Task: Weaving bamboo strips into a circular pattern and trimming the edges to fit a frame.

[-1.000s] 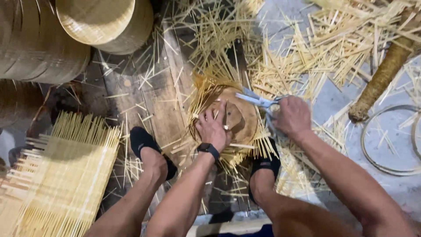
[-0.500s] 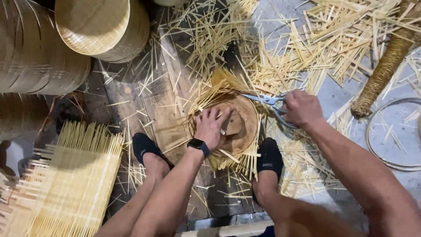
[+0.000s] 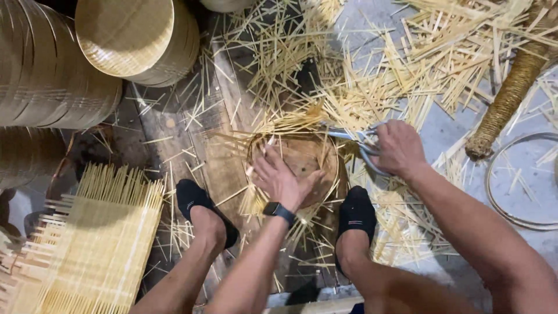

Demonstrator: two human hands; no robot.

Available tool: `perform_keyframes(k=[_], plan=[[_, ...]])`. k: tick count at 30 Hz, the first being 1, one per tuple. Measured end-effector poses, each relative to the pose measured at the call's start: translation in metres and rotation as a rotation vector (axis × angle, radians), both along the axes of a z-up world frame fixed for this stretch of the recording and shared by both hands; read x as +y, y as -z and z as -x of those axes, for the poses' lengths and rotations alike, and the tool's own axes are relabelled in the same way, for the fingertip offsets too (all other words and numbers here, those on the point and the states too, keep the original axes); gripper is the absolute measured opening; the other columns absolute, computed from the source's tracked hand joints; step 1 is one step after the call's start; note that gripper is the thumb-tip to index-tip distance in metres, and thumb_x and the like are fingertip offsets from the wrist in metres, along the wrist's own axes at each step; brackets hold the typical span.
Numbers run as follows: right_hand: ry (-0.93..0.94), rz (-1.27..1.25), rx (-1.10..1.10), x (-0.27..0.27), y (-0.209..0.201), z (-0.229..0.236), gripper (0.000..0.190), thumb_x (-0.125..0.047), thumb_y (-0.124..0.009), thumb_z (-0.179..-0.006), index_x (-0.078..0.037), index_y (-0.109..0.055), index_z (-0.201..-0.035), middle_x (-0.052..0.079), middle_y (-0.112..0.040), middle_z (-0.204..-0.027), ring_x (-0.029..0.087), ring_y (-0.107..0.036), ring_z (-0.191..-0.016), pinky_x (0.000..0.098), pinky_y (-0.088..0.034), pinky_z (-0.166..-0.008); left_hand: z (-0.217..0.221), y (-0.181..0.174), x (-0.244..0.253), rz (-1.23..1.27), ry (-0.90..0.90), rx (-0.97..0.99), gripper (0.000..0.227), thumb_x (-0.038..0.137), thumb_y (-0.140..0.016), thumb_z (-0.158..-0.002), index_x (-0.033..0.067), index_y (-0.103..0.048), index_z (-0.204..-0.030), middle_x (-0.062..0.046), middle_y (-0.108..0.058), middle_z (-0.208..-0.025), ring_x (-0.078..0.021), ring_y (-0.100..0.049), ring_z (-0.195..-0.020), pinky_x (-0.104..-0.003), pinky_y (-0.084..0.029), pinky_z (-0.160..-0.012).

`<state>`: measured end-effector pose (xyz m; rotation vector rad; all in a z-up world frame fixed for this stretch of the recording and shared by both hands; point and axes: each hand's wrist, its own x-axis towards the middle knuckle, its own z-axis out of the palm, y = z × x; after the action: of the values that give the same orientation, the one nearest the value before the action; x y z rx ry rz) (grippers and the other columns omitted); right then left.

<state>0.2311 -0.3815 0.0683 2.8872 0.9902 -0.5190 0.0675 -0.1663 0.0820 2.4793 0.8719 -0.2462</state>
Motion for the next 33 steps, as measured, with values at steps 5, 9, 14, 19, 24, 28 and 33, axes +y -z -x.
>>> perform_keyframes(k=[5,9,14,19,24,28,33], plan=[[-0.113,-0.201,-0.197,0.021,0.019,0.005,0.053,-0.049,-0.070,-0.079,-0.001,-0.066,-0.102,0.016,-0.064,-0.093,0.031,-0.063,-0.088,0.0449,-0.055,-0.076,0.006,-0.003,-0.005,-0.041,-0.031,0.054,0.148,0.062,-0.091,-0.058,-0.0008,-0.004,-0.159,-0.045,-0.024,-0.149,-0.0578,-0.023,-0.141,-0.069,-0.015,-0.116],[-0.038,-0.081,0.035,-0.019,0.039,-0.013,0.034,-0.034,-0.068,-0.078,-0.009,-0.068,-0.101,0.012,-0.066,-0.099,0.029,-0.064,-0.096,0.0452,-0.054,-0.083,0.003,-0.001,0.020,-0.068,0.193,-0.023,0.141,0.056,-0.091,-0.054,-0.0011,-0.012,-0.157,-0.041,-0.030,-0.149,-0.0562,-0.029,-0.139,-0.066,-0.019,-0.115],[-0.030,0.021,0.018,0.016,-0.001,-0.008,0.040,-0.042,-0.070,-0.088,-0.004,-0.064,-0.097,0.016,-0.064,-0.088,0.031,-0.064,-0.084,0.0453,-0.054,-0.076,0.003,-0.003,0.026,-0.032,0.339,-0.088,0.138,0.054,-0.091,-0.054,-0.0011,-0.019,-0.157,-0.038,-0.031,-0.150,-0.0548,-0.029,-0.140,-0.064,-0.022,-0.115],[-0.019,-0.211,-0.057,0.005,0.027,-0.007,0.043,-0.033,-0.075,-0.074,-0.004,-0.060,-0.102,0.016,-0.066,-0.096,0.035,-0.066,-0.091,0.0492,-0.053,-0.080,0.010,-0.028,0.011,-0.097,0.442,0.009,0.134,0.053,-0.090,-0.054,-0.0003,-0.021,-0.157,-0.033,-0.030,-0.152,-0.0527,-0.028,-0.140,-0.064,-0.023,-0.115],[-0.032,-0.147,0.017,-0.018,0.039,-0.015,0.041,-0.036,-0.074,-0.082,-0.005,-0.061,-0.106,0.017,-0.064,-0.101,0.036,-0.065,-0.099,0.0492,-0.054,-0.087,0.019,-0.023,-0.031,-0.046,0.062,-0.161,0.118,0.050,-0.088,-0.071,-0.0018,-0.023,-0.154,-0.035,-0.023,-0.155,-0.0543,-0.027,-0.139,-0.066,-0.023,-0.112],[0.009,-0.167,-0.040,-0.002,-0.007,-0.001,0.073,-0.051,-0.079,-0.073,0.007,-0.060,-0.113,0.024,-0.057,-0.103,0.039,-0.058,-0.100,0.0469,-0.050,-0.092,0.016,0.004,-0.032,-0.053,-0.116,-0.188,0.119,0.051,-0.087,-0.073,0.0004,-0.020,-0.157,-0.036,-0.020,-0.154,-0.0555,-0.026,-0.139,-0.067,-0.023,-0.111],[0.124,0.029,0.037,-0.014,-0.010,0.034,0.075,-0.057,-0.078,-0.076,0.006,-0.061,-0.111,0.021,-0.055,-0.104,0.035,-0.053,-0.103,0.0429,-0.045,-0.096,0.009,0.016,-0.042,-0.054,-0.229,-0.282,0.116,0.049,-0.085,-0.073,0.0114,-0.022,-0.162,-0.033,-0.021,-0.158,-0.0528,-0.029,-0.141,-0.062,-0.033,-0.111]])
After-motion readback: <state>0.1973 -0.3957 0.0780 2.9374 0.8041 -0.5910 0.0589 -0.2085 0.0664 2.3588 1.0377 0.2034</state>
